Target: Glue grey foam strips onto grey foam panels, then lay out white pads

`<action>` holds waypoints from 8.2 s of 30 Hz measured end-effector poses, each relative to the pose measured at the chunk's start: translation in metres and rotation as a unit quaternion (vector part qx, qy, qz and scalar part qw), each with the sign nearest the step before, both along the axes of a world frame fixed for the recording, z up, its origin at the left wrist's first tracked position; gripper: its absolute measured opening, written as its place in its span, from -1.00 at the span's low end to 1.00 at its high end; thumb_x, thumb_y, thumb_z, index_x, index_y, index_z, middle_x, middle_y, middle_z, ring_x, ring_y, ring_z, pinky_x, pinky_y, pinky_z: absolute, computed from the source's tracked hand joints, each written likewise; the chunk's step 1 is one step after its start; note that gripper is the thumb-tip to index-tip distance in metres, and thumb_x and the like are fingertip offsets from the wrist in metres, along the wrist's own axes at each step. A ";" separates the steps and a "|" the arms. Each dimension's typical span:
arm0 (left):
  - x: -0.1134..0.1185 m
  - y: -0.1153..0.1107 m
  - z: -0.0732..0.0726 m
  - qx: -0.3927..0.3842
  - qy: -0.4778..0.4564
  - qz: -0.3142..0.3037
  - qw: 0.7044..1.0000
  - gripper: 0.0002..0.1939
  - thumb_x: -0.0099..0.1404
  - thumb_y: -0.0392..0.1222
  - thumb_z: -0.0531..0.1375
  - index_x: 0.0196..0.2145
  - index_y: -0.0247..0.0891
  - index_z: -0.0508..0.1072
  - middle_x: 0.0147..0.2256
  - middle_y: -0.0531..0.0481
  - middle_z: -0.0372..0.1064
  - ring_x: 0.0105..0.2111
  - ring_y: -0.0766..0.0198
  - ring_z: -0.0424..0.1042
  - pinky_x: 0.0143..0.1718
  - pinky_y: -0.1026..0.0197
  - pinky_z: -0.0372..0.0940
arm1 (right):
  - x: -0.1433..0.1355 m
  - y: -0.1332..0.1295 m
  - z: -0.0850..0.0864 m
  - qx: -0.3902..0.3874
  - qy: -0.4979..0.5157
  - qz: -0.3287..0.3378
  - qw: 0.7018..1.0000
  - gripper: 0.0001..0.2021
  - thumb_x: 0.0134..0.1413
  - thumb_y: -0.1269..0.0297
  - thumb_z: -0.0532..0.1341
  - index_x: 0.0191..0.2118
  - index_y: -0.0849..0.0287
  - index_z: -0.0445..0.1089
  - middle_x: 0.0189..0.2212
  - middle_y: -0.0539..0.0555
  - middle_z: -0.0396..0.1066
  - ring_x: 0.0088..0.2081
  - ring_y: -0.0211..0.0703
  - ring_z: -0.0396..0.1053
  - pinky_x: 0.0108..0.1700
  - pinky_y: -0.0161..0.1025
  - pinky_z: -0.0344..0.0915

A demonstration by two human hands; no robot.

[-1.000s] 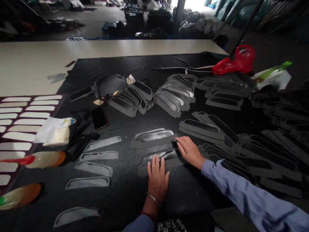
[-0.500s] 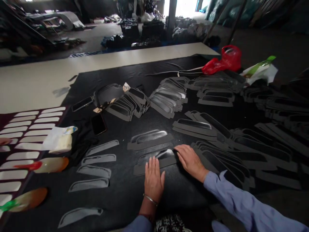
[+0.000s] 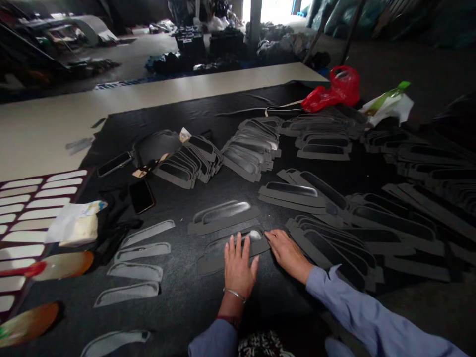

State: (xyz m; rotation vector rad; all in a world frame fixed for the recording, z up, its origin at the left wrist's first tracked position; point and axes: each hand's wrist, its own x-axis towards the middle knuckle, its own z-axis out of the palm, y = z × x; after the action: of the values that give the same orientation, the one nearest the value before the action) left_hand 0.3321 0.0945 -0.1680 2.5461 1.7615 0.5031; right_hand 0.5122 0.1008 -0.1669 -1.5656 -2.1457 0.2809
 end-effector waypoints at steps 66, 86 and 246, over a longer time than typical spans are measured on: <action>-0.024 -0.013 -0.013 0.028 -0.045 0.062 0.997 -0.53 0.16 -0.06 0.18 0.04 -0.08 0.30 0.12 -0.33 0.13 0.16 -0.07 0.08 0.05 -0.15 0.17 | -0.072 0.085 0.025 0.057 -0.097 0.147 0.983 -0.65 0.16 0.45 0.00 0.06 0.26 0.27 -0.19 0.18 0.41 -0.19 -0.08 0.25 -0.21 -0.19 0.18; -0.035 -0.025 0.004 0.044 -0.123 0.057 0.990 -0.39 0.29 -0.23 -0.01 0.22 -0.44 -0.13 0.18 -0.29 0.06 0.23 0.10 -0.06 0.12 -0.05 0.16 | -0.042 0.042 0.031 -0.028 -0.120 0.292 0.948 -0.43 0.03 0.17 0.17 0.15 0.27 0.13 0.10 0.33 0.14 0.11 0.13 0.08 0.10 0.10 0.06; -0.092 -0.006 -0.013 0.141 0.037 0.099 0.984 -0.66 0.25 -0.31 0.08 0.00 -0.36 0.31 -0.06 -0.16 0.37 -0.05 0.08 0.25 -0.08 0.02 0.22 | -0.081 0.049 0.034 -0.045 -0.075 0.212 0.973 -0.74 0.06 0.42 0.12 -0.09 0.24 0.29 -0.22 0.17 0.29 -0.17 -0.05 0.21 -0.16 -0.13 0.26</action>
State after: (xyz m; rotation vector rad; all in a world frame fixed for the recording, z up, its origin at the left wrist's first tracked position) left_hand 0.2396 0.0882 -0.1811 2.6084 2.1227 0.7217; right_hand 0.4315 0.1497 -0.1327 -1.1906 -2.6107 0.4140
